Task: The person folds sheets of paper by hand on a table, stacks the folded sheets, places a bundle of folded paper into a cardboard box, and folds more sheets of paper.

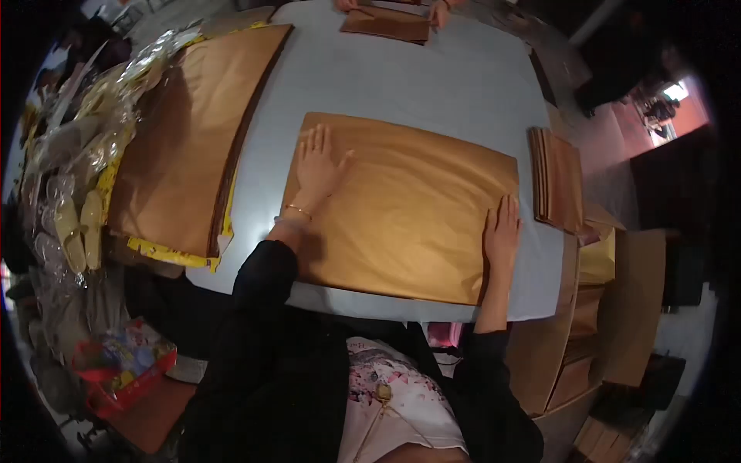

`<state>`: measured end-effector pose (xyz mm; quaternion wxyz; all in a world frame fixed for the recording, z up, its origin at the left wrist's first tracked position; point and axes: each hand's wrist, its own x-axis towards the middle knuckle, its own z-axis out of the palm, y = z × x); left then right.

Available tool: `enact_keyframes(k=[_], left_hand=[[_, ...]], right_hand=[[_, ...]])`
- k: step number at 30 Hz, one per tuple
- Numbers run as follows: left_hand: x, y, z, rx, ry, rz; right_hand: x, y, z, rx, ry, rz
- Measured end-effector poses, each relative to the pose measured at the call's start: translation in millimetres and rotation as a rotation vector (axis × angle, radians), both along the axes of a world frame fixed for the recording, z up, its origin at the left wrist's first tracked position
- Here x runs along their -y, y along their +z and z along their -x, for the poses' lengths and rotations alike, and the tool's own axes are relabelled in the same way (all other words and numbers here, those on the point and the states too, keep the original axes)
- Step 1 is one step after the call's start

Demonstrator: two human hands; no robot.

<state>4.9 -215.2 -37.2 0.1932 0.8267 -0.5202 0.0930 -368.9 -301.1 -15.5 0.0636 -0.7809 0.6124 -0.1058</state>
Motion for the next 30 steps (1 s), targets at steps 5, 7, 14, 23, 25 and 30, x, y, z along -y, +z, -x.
enact_keyframes(k=[5,7,14,23,25,30], left_hand=[[-2,-1,1,0.008,0.004,-0.003],[-2,0,1,-0.013,-0.009,-0.011],[-1,-4,-2,0.018,0.023,-0.107],[-2,1,0,-0.005,0.021,-0.1],[-1,-2,0,0.021,0.019,-0.082],[-4,4,2,0.003,0.016,-0.066]], right_hand=[[-1,-1,1,-0.026,0.013,0.063],[-2,-4,3,-0.024,0.007,0.057],[2,-4,8,0.084,0.012,-0.002],[16,19,-24,0.207,0.106,0.098],[16,19,-59,0.177,0.266,0.028],[25,-3,-151,0.259,0.568,-0.01]])
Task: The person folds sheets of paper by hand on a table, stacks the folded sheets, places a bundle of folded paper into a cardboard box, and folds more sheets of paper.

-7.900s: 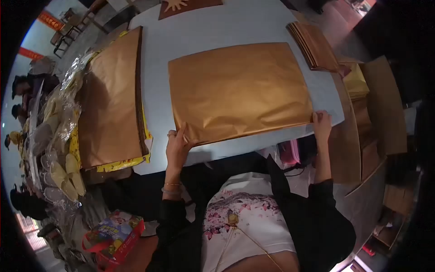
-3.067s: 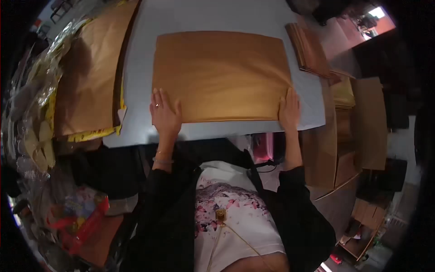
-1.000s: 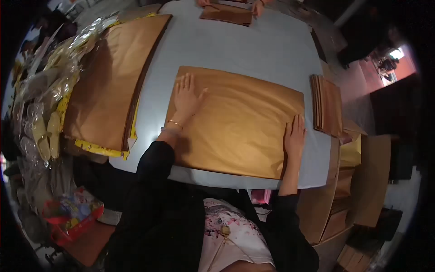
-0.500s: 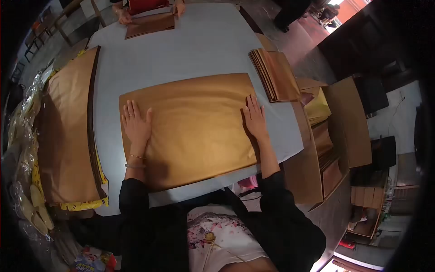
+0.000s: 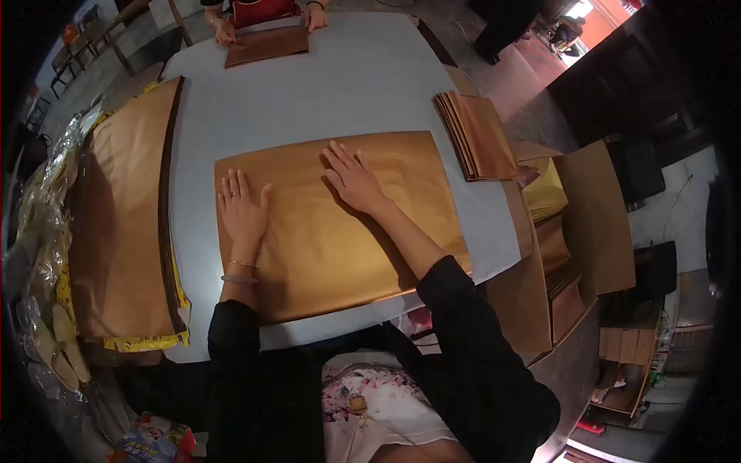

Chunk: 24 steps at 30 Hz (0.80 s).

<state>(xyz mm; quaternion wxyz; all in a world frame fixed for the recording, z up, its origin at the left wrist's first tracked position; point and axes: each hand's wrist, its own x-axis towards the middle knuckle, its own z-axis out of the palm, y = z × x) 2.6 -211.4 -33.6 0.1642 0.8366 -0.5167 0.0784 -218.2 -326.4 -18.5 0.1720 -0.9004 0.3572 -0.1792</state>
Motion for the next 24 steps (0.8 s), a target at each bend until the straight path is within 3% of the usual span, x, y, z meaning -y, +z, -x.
enact_keyframes(k=[3,6,8,11,24], left_hand=[[0,-5,-3,-0.013,-0.009,0.031],[1,-7,-5,-0.05,-0.006,0.028],[0,-7,-3,-0.056,-0.011,0.022],[-2,0,3,0.007,0.028,0.036],[1,-8,0,0.021,0.076,0.057]], right_hand=[[14,-1,0,-0.076,-0.091,-0.087],[29,18,43,-0.352,-0.223,0.078],[58,-11,88,-0.169,-0.375,0.024],[70,-7,121,-0.216,-0.508,-0.012],[68,-6,132,-0.286,-0.557,0.064]])
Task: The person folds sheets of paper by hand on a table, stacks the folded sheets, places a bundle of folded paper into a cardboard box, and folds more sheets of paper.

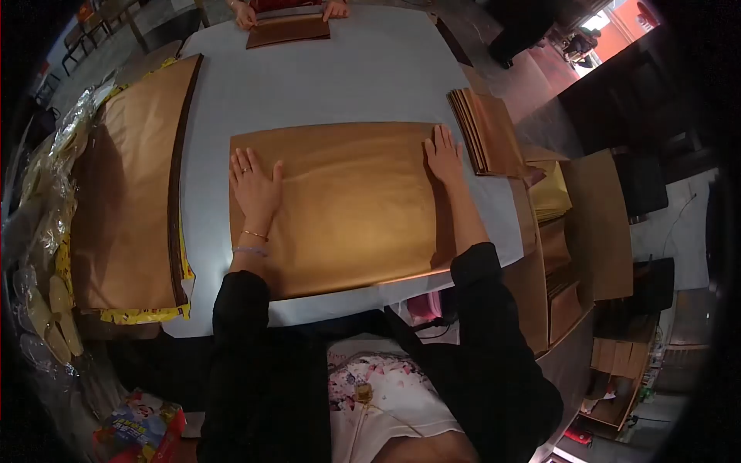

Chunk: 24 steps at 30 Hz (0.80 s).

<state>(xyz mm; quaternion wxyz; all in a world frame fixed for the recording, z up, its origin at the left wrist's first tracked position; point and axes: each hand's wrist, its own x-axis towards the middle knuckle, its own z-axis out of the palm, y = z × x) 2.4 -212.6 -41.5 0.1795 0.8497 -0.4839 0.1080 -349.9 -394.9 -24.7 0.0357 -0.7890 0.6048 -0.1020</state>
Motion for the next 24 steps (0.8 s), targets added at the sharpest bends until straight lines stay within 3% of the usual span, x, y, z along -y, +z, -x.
enact_keyframes(k=[3,4,6,10,17,19,20,22,24], left_hand=[[2,3,0,-0.003,-0.005,-0.015],[2,4,0,0.009,0.005,-0.036],[2,3,-1,0.02,0.011,-0.065],[3,-1,-5,0.004,-0.008,-0.062],[8,-12,-9,0.051,0.003,-0.102],[8,-12,-13,-0.002,-0.027,0.154],[7,-8,-17,0.01,-0.012,0.147],[0,10,-18,-0.263,-0.224,0.489],[-10,21,-17,-0.21,-0.266,0.449]], right_hand=[[-31,-2,-19,-0.06,0.022,0.147],[-54,-5,-31,0.042,0.132,0.181],[-101,0,-52,0.124,0.299,0.049],[-127,-3,-27,0.001,0.19,0.003],[-125,-4,76,0.013,-0.009,-0.011],[-127,-6,75,-0.002,-0.016,-0.005],[-126,-5,73,-0.02,-0.026,0.019],[-123,-5,73,-0.016,-0.004,0.005],[-123,-8,74,-0.037,-0.031,0.01]])
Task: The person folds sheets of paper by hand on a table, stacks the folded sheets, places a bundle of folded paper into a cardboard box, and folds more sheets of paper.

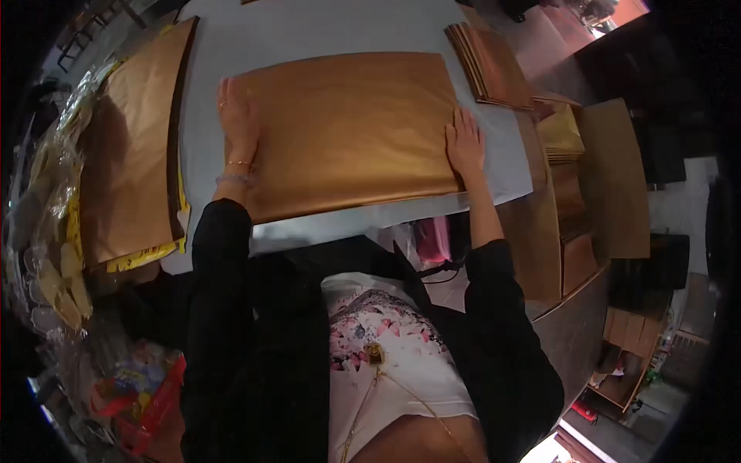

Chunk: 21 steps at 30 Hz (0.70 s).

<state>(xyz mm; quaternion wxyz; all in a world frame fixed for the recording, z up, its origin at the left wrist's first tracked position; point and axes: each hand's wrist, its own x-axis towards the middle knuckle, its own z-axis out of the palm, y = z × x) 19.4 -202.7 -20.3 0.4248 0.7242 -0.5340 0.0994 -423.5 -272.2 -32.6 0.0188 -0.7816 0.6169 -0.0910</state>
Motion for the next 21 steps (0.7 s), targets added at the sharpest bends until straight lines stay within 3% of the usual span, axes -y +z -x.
enact_keyframes(k=[5,7,8,11,13,14,21], left_hand=[[-14,21,88,0.151,0.054,-0.059],[-31,41,156,0.058,-0.13,-0.287],[-36,24,189,0.053,-0.172,-0.151],[-57,1,246,0.131,-0.26,-0.209],[-69,-8,251,0.144,-0.222,-0.263],[-73,-13,247,0.148,-0.203,-0.416],[-107,-20,200,0.136,0.005,-0.389]], right_hand=[[2,-3,1,-0.023,-0.001,0.042],[1,0,0,-0.015,0.015,0.032],[2,1,-1,-0.011,0.008,0.036],[7,-7,3,-0.003,0.034,0.078],[8,-9,5,-0.001,0.033,0.052],[9,-11,6,0.01,0.03,0.057],[11,-11,6,-0.014,0.008,0.031]])
